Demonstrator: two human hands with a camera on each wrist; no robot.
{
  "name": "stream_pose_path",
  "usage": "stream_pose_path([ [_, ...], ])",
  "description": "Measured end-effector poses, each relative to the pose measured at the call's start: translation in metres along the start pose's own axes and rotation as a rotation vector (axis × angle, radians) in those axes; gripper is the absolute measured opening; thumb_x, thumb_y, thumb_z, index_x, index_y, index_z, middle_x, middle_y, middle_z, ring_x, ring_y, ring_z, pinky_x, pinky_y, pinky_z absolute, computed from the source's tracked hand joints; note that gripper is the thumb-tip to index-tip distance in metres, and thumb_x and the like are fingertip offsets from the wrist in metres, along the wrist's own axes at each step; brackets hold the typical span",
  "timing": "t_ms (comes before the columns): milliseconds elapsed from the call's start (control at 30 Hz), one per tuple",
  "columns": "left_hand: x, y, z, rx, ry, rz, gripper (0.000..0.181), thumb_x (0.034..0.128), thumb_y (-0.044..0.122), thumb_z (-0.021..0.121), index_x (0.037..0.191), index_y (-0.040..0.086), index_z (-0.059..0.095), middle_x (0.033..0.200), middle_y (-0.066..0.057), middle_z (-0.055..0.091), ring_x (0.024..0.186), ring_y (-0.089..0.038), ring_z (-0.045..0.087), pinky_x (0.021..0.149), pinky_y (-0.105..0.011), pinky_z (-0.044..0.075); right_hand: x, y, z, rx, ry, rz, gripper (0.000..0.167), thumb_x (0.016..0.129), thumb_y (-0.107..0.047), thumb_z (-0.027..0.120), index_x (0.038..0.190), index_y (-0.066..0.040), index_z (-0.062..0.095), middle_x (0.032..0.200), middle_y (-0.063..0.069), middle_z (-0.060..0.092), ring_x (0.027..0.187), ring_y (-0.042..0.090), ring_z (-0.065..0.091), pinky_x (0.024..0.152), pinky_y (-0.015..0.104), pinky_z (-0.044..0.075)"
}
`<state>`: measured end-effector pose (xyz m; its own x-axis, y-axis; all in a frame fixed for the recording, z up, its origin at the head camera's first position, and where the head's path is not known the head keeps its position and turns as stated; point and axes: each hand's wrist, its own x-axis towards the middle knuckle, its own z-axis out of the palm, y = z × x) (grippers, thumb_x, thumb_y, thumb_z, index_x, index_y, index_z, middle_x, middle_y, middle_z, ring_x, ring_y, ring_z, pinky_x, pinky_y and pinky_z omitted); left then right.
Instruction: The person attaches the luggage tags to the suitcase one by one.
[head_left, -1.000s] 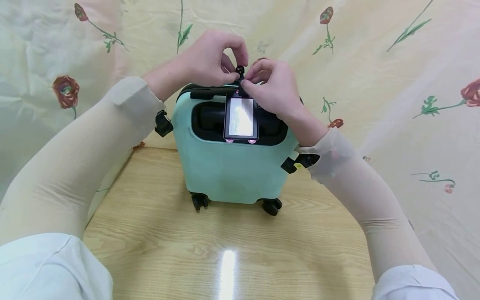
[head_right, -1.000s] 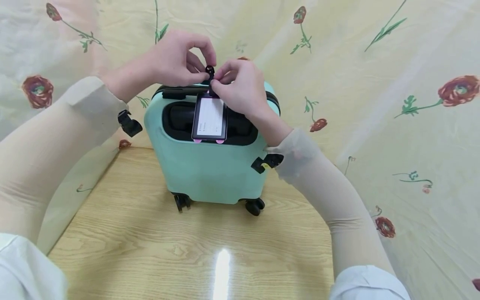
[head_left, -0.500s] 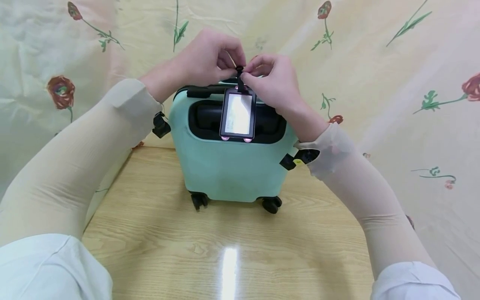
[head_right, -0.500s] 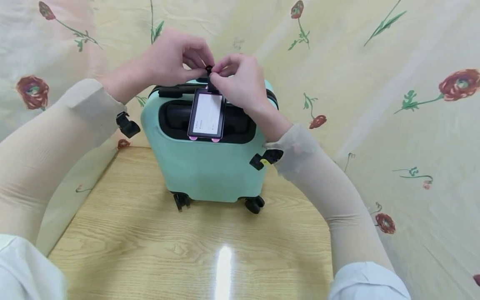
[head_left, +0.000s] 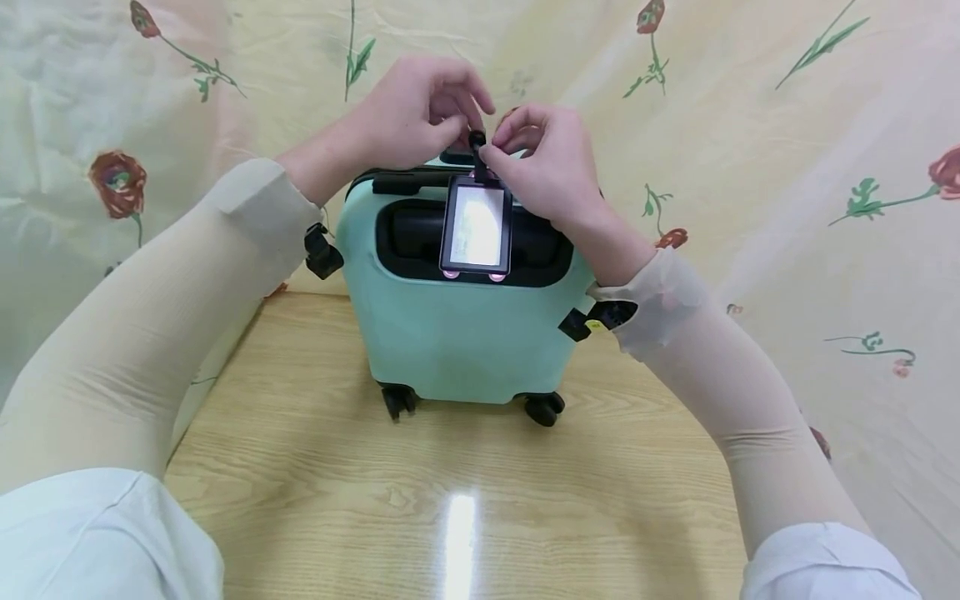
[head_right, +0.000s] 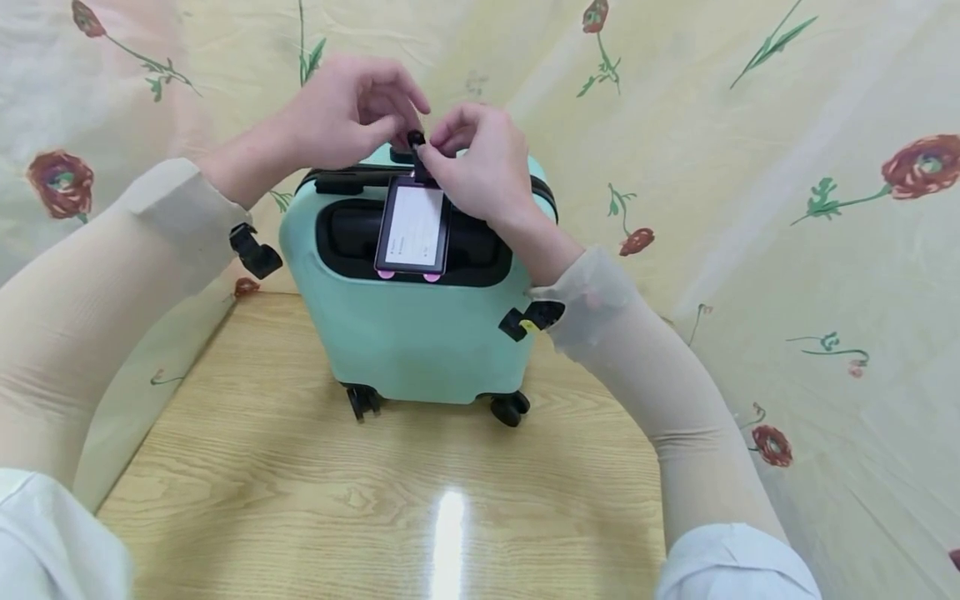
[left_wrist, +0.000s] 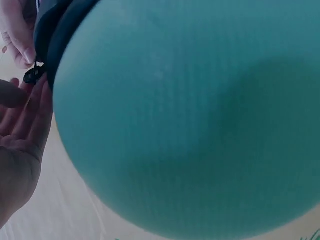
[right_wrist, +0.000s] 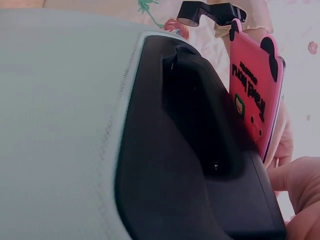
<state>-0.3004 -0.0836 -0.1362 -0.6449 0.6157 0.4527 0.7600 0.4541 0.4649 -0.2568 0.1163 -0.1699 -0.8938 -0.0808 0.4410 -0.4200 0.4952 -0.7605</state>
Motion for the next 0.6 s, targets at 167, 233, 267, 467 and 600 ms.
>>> stream_pose_path([
  [167, 0.0029, 0.0002, -0.0015, -0.149, -0.01, -0.214, 0.035, 0.1062, 0.015, 0.064, 0.141, 0.011, 0.063, 0.132, -0.01, 0.071, 0.101, -0.017, 0.078, 0.098, -0.029, 0.062, -0.0011, -0.0003, -0.0004, -0.01, -0.016, -0.001, 0.01, 0.096, -0.02, 0.075, 0.103, -0.014, 0.07, 0.095, 0.0, 0.077, 0.089, 0.015, 0.073, 0.074, 0.026, 0.053],
  [233, 0.0039, -0.0004, -0.0035, -0.223, -0.045, -0.282, 0.037, 0.1051, 0.017, 0.067, 0.141, 0.011, 0.064, 0.131, -0.009, 0.073, 0.106, -0.021, 0.077, 0.101, -0.031, 0.061, -0.0016, 0.0001, -0.0001, -0.024, -0.02, -0.016, 0.014, 0.097, -0.019, 0.074, 0.109, -0.012, 0.071, 0.098, 0.004, 0.08, 0.09, 0.016, 0.073, 0.074, 0.025, 0.053],
  [267, 0.0043, -0.0008, -0.0046, -0.254, -0.063, -0.307, 0.037, 0.1047, 0.018, 0.068, 0.141, 0.011, 0.065, 0.129, -0.009, 0.075, 0.107, -0.022, 0.077, 0.103, -0.031, 0.061, -0.0018, 0.0004, 0.0002, -0.038, -0.02, -0.03, 0.016, 0.098, -0.019, 0.073, 0.111, -0.011, 0.072, 0.101, 0.006, 0.08, 0.09, 0.015, 0.072, 0.074, 0.025, 0.053],
  [467, 0.007, -0.0005, -0.0087, -0.292, -0.119, -0.384, 0.037, 0.1015, 0.023, 0.073, 0.137, 0.014, 0.067, 0.117, -0.005, 0.078, 0.11, -0.026, 0.075, 0.112, -0.037, 0.056, -0.0019, 0.0024, 0.0018, -0.165, 0.013, -0.179, 0.018, 0.099, -0.019, 0.071, 0.112, -0.008, 0.074, 0.106, 0.01, 0.077, 0.087, 0.015, 0.062, 0.073, 0.021, 0.047],
  [600, 0.0094, 0.0014, -0.0086, -0.271, -0.126, -0.369, 0.032, 0.1012, 0.022, 0.074, 0.131, 0.014, 0.068, 0.113, -0.004, 0.078, 0.107, -0.027, 0.073, 0.107, -0.034, 0.059, -0.0003, 0.0041, 0.0018, -0.227, 0.052, -0.271, 0.017, 0.099, -0.021, 0.072, 0.108, -0.007, 0.078, 0.106, 0.008, 0.077, 0.075, 0.013, 0.057, 0.068, 0.019, 0.045],
])
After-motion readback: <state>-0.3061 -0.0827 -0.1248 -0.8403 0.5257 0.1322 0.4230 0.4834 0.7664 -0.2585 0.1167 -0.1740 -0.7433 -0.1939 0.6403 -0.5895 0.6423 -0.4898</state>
